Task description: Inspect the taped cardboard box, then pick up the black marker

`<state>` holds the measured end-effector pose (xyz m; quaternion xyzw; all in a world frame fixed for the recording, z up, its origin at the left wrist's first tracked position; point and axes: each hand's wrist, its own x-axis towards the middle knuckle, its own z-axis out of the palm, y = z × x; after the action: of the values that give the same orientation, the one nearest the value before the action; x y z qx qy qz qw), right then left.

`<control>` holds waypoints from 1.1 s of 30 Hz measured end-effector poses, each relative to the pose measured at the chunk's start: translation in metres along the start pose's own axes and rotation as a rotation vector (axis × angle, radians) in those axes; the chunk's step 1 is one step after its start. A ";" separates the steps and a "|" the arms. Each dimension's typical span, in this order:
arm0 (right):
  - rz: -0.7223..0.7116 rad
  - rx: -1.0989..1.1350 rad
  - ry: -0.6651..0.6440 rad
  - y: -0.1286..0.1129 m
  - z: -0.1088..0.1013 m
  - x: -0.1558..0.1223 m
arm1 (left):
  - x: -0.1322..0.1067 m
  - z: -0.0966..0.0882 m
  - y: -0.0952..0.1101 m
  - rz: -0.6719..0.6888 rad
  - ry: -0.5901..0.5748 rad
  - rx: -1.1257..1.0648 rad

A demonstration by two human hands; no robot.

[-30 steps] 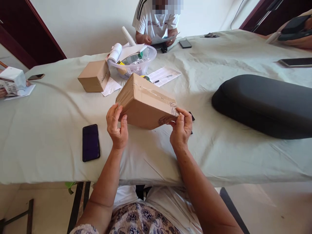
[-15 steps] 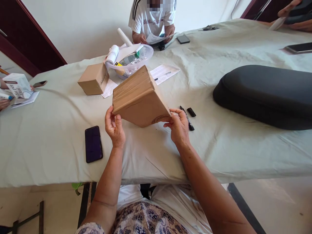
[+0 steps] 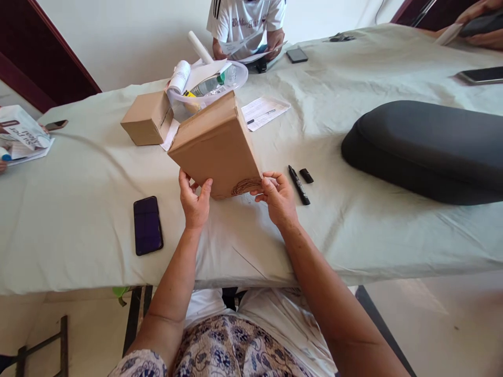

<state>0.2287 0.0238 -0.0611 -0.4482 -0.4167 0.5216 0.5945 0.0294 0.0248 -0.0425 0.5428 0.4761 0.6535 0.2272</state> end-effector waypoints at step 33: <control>-0.193 -0.214 0.160 0.002 0.009 -0.004 | -0.006 0.003 -0.002 0.045 -0.461 0.045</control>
<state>0.2189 0.0204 -0.0609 -0.5068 -0.4623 0.3773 0.6221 0.0332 0.0221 -0.0472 0.6929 0.4139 0.5065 0.3032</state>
